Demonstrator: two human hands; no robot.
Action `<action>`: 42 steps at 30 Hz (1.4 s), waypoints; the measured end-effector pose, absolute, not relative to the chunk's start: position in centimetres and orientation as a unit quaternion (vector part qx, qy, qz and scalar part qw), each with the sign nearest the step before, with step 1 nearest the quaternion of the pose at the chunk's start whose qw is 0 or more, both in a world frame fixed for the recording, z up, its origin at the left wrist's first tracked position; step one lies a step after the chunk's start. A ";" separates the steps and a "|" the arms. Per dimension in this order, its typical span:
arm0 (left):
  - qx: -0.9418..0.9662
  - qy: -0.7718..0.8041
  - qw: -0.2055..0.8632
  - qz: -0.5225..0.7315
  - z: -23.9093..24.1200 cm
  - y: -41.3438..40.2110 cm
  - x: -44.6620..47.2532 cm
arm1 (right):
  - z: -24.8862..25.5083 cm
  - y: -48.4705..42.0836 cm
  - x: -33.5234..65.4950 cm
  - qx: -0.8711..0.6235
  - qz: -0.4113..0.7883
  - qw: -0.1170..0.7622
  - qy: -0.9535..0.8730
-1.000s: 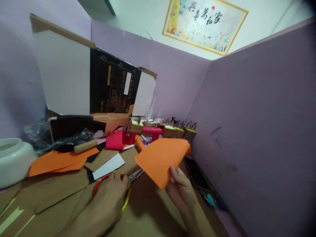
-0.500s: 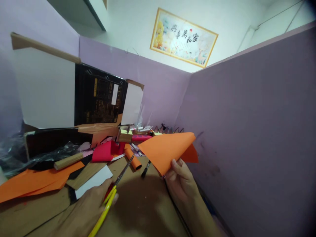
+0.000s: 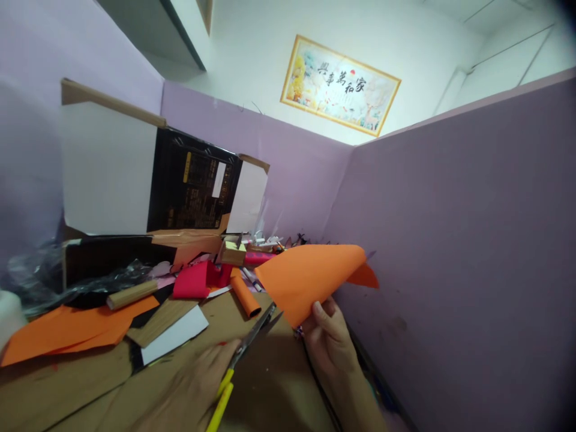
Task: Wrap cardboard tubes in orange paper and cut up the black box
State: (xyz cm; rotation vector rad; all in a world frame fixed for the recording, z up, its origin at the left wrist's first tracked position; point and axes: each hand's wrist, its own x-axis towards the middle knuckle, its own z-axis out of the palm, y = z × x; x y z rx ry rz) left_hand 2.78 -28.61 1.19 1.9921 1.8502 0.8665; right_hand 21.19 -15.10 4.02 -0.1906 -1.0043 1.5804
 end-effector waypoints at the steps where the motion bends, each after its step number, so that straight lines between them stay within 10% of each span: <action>1: 0.689 0.644 0.145 0.297 1.4 -28.7 2.8 | 4.0 -15.3 21.2 -0.089 0.675 0.587 -0.438; 42: 0.697 0.658 0.165 0.231 -0.9 -28.4 3.1 | 3.9 -17.7 19.8 -0.128 0.686 0.530 -0.482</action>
